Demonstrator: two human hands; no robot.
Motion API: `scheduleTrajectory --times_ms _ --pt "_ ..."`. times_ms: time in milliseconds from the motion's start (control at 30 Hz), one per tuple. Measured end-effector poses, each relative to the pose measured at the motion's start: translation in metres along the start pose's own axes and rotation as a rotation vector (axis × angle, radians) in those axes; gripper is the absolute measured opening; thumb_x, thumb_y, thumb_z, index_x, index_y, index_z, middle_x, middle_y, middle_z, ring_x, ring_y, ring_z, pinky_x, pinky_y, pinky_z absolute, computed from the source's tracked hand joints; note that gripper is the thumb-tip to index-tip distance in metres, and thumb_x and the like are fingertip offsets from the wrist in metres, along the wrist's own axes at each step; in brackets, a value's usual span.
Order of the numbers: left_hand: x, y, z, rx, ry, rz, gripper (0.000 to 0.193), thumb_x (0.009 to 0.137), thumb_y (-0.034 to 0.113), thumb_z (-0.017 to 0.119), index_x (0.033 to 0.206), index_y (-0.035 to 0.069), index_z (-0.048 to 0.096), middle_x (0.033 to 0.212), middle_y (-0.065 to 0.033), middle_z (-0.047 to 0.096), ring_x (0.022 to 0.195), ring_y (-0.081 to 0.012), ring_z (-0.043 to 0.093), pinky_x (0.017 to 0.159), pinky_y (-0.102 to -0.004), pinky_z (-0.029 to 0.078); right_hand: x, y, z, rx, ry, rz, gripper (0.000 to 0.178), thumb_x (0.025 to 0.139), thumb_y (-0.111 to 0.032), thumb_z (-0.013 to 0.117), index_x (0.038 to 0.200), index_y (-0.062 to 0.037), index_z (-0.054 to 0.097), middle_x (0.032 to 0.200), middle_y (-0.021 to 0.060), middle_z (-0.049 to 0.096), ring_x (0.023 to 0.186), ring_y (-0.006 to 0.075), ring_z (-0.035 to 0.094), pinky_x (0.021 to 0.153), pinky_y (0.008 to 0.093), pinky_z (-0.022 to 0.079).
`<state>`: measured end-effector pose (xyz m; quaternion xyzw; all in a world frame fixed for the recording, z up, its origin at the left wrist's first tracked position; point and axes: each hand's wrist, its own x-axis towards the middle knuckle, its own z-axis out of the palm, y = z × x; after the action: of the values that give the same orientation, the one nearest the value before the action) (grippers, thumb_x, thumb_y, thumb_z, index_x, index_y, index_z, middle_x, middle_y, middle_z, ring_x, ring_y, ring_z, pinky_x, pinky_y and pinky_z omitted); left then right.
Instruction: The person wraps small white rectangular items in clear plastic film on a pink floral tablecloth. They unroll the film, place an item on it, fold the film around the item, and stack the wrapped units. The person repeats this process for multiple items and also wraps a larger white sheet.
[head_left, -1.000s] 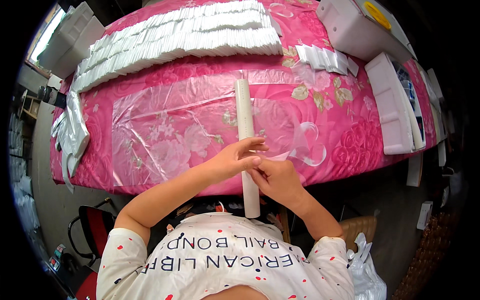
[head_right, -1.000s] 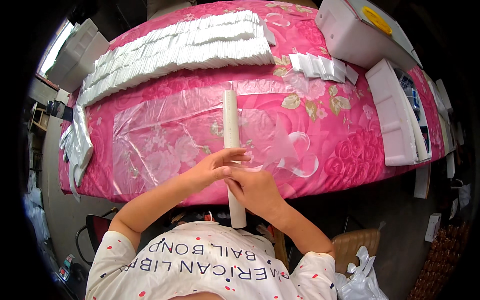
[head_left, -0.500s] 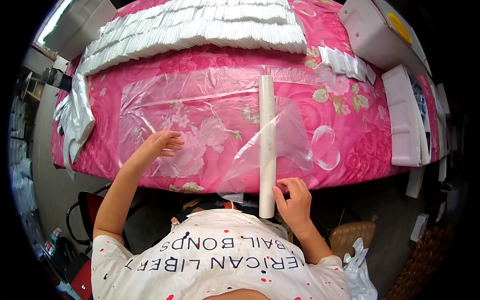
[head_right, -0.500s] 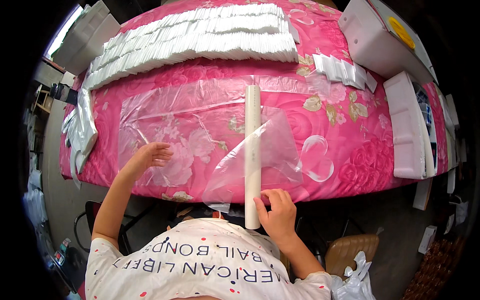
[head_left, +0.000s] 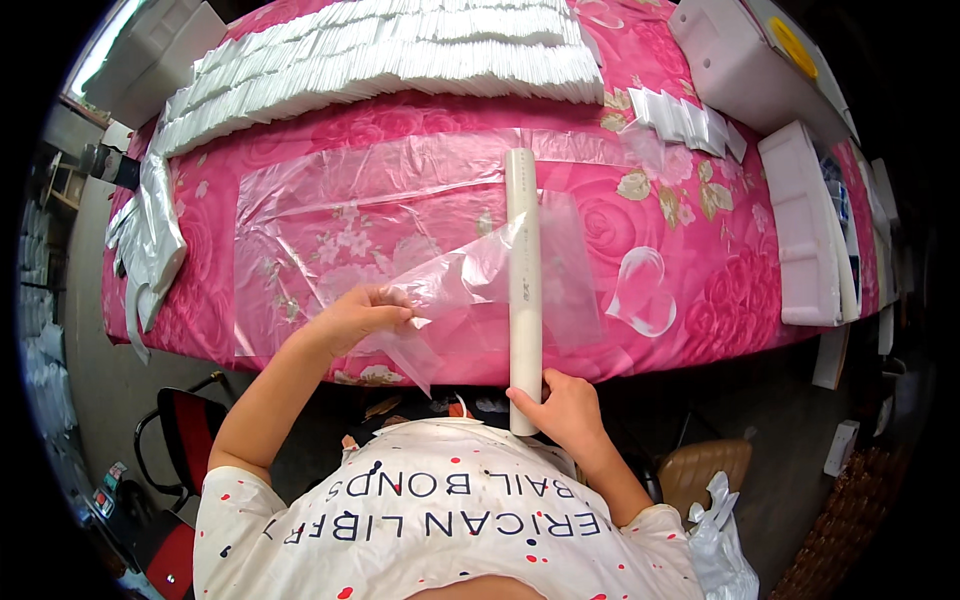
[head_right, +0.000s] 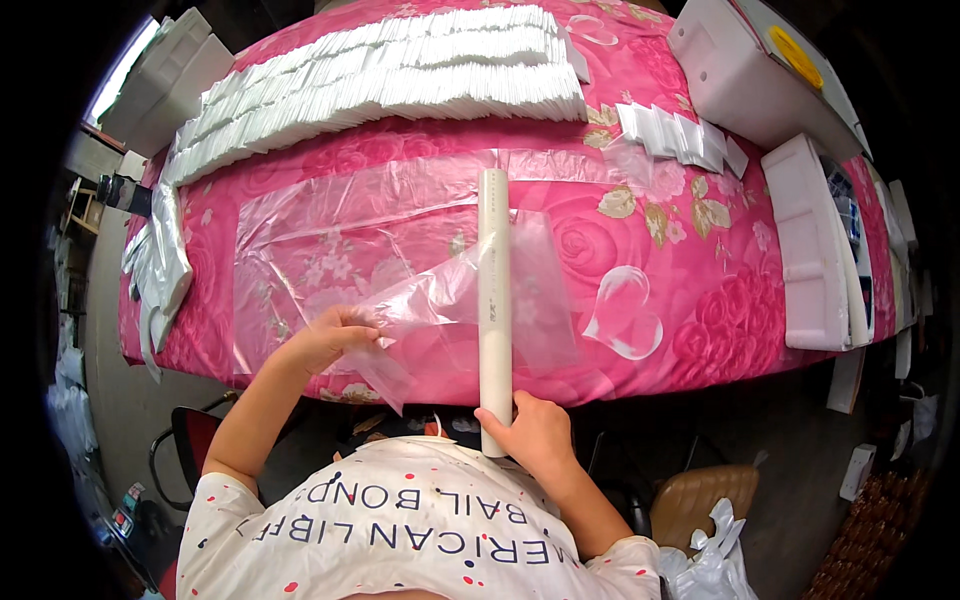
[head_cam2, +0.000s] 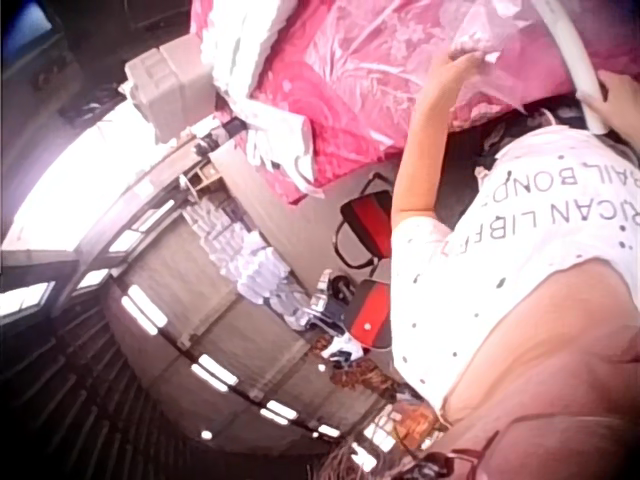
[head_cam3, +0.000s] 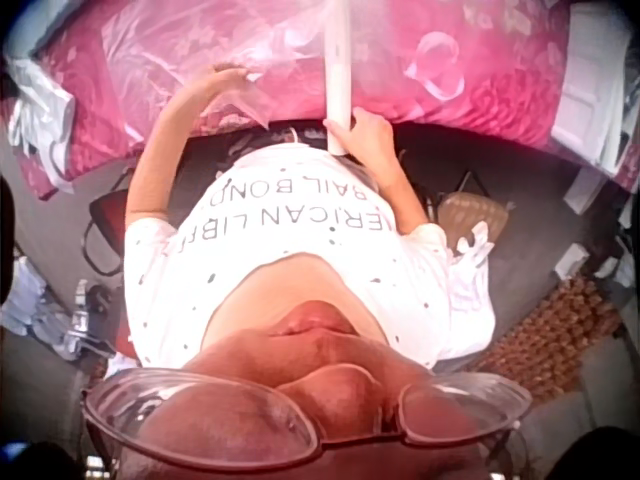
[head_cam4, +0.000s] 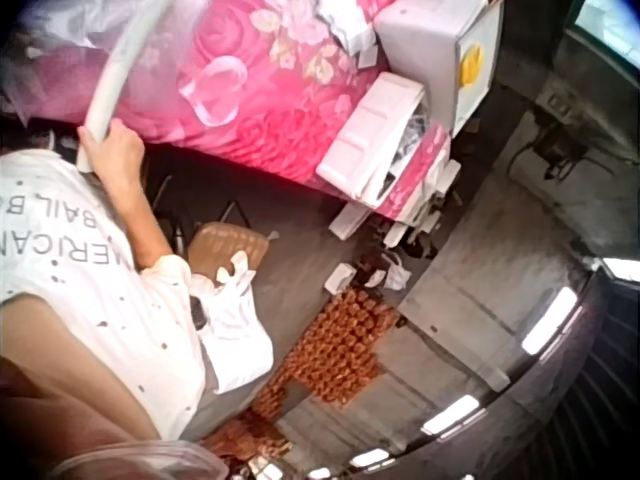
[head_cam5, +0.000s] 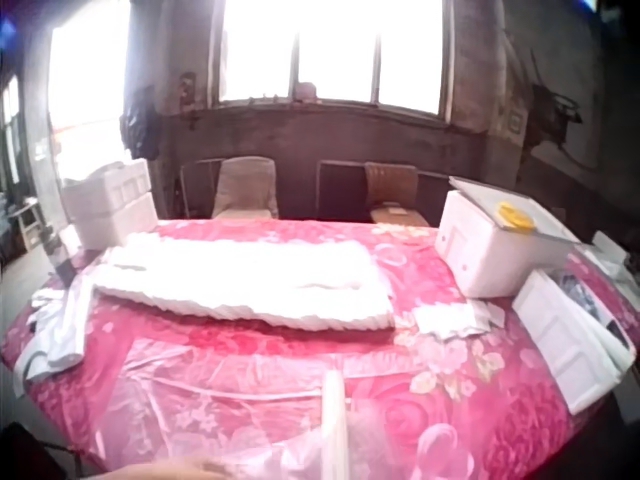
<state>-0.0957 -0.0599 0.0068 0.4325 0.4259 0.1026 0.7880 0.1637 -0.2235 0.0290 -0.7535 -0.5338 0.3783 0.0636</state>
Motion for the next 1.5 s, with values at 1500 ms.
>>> scheduleTrajectory --times_ms 1500 --pt "0.097 -0.018 0.097 1.503 0.452 0.774 0.059 0.084 0.026 0.037 0.129 -0.012 0.032 0.134 -0.0287 0.032 0.131 -0.0374 0.024 0.109 -0.0437 0.013 0.243 -0.029 -0.065 1.633 -0.146 0.016 0.045 0.086 -0.039 0.054 0.103 0.0032 0.053 0.098 0.0135 0.059 0.095 0.0207 0.057 0.084 0.0327 0.048"
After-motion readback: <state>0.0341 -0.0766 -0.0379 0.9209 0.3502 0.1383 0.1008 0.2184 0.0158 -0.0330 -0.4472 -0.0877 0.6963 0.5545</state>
